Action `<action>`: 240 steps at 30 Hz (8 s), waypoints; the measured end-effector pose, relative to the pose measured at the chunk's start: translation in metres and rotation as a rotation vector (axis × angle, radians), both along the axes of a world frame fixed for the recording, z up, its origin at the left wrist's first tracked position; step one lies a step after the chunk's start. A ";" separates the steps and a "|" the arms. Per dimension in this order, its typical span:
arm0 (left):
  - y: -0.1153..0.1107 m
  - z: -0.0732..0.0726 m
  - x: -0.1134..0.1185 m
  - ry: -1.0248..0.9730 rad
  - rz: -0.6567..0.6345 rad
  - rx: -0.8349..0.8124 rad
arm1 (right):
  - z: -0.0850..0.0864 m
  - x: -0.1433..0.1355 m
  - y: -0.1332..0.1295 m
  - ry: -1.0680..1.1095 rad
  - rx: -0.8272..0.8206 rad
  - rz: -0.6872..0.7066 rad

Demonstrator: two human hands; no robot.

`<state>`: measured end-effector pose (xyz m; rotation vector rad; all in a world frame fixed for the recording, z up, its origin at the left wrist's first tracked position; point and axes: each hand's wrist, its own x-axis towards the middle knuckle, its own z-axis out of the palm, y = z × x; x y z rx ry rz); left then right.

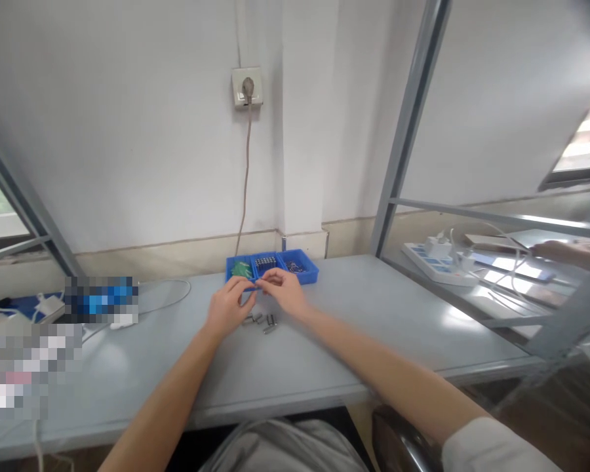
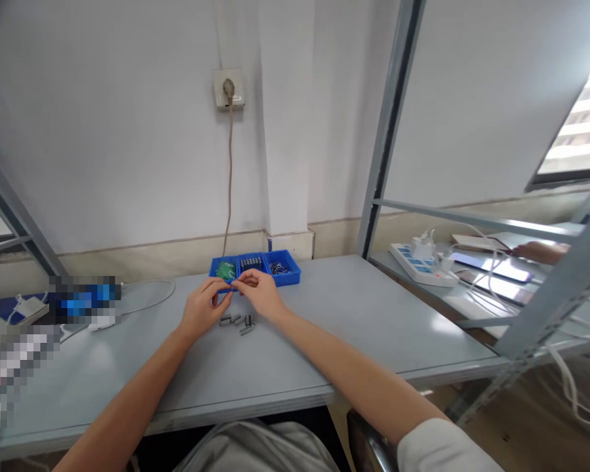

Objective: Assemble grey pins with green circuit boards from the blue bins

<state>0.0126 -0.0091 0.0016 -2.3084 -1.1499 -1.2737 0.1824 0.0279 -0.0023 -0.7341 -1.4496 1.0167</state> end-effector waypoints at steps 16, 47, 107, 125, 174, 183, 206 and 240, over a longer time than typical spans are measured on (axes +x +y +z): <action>0.000 0.000 -0.008 0.043 0.081 -0.103 | 0.043 0.001 0.110 -1.291 0.312 -0.208; 0.003 -0.003 -0.006 0.159 0.070 -0.222 | 0.032 -0.011 0.131 -1.521 0.280 -0.284; -0.003 0.004 -0.015 0.223 -0.076 -0.719 | -0.008 0.010 -0.005 -0.976 0.487 0.212; -0.004 0.009 -0.012 0.223 -0.009 -0.730 | -0.022 0.015 0.007 -0.946 0.525 0.211; -0.001 0.008 -0.010 0.046 0.068 -0.289 | 0.013 0.009 -0.002 0.136 -0.096 0.312; -0.001 0.009 -0.009 0.056 0.079 -0.314 | 0.029 0.042 0.041 -0.134 0.066 -0.035; 0.001 0.005 -0.009 0.067 0.065 -0.286 | 0.026 0.002 0.127 -1.442 0.153 -0.279; 0.001 0.004 -0.008 0.068 0.050 -0.309 | 0.032 -0.004 0.131 -1.523 0.194 -0.332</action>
